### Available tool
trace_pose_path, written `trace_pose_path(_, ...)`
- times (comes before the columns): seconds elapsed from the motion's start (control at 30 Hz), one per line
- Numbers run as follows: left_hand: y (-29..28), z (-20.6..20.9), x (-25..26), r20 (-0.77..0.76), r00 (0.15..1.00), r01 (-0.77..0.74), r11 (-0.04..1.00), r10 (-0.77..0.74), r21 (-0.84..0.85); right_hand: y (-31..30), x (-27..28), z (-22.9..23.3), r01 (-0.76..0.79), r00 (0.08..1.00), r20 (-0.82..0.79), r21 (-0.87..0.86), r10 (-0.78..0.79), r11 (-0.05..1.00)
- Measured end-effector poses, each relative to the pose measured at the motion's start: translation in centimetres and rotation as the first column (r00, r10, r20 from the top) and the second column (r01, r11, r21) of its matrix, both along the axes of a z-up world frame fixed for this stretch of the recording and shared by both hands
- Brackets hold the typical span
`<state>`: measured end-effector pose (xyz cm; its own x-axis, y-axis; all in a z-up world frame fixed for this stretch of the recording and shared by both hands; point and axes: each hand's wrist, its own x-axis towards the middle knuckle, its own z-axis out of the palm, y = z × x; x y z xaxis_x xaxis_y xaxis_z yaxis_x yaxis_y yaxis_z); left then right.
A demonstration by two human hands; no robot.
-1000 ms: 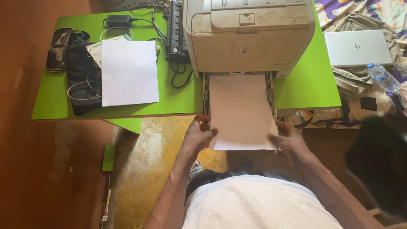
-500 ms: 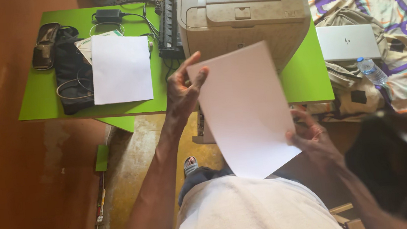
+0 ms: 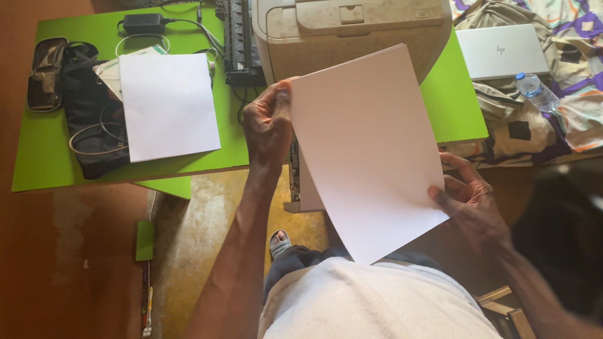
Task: The person stands at a small green desk with a laser printer, opens the paper tray, and loads a stack of white paper into it. They then open the printer's front cover, remove the toner cartridge, hold and turn it to view its label, reinsert it into the printer, and begin closing the cover.
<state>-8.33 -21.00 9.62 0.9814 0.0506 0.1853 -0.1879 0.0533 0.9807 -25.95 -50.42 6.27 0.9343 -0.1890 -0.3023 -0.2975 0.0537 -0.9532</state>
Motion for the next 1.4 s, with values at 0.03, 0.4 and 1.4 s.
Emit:
trace_pose_path(0.03, 0.1, -0.1, 0.2, -0.032, 0.999, 0.001, 1.0, -0.001, -0.001, 0.0, 0.0, 0.2, 0.011, 1.0, -0.012, 0.001, -0.011, 1.0)
trace_pose_path(0.4, 2.2, -2.6, 3.0, -0.36, 0.77, 0.137, 0.687, -0.528, -0.714, 1.0, -0.2, 2.3, -0.001, 0.999, 0.038, -0.03, 0.002, 1.0)
trace_pose_path(1.4, 3.2, -1.0, -0.6, -0.39, 0.828, 0.163, 0.838, -0.403, -0.52, 2.9, 0.4, 2.4, 0.049, 0.996, 0.078, -0.048, -0.045, 0.998)
